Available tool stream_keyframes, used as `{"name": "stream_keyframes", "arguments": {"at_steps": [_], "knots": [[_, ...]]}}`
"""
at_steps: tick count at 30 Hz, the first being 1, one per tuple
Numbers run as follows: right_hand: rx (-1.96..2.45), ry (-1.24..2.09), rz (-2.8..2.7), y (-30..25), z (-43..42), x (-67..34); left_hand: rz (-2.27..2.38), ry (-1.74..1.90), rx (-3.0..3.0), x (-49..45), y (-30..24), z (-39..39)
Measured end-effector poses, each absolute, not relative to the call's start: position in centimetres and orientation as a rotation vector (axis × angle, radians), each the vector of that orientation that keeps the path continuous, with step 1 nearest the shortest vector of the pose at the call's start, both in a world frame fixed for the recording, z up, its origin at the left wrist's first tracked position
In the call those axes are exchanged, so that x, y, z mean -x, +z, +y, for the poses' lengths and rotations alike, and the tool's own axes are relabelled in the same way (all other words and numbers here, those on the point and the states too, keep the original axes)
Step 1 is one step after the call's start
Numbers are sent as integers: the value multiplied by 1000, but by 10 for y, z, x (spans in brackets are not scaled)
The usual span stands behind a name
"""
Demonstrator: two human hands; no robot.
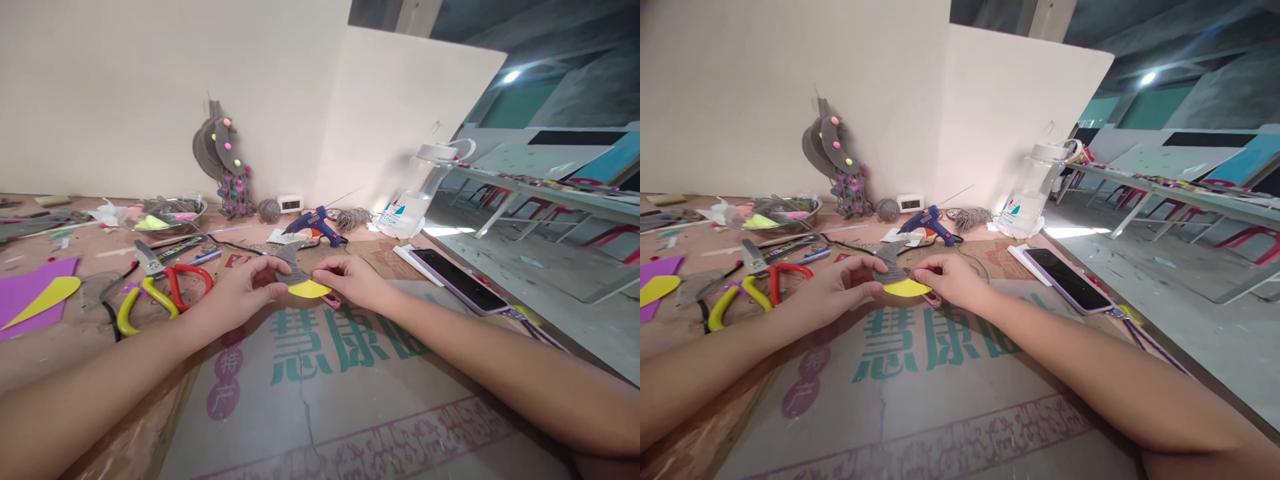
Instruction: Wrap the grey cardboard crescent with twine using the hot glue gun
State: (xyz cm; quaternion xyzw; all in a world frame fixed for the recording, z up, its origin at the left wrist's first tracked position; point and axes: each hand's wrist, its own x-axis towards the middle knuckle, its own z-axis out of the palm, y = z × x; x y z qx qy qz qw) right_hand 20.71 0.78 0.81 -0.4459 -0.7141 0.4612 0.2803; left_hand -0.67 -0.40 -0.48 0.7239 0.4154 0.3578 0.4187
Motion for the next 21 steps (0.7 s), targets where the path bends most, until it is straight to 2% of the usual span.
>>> {"name": "stream_keyframes", "arguments": {"at_steps": [5,7,13,21], "knots": [[1206,640,-1946,9,12,-213,1024,934,-1814,7,-2,-4],[1165,581,-1969,11,11,-213,1022,945,-1826,6,0,-4],[1137,1053,-2010,14,1,-203,1028,980,-1842,5,2,-6],[1143,1245,-1978,9,3,-206,1039,997,-1963,8,2,-7]]}}
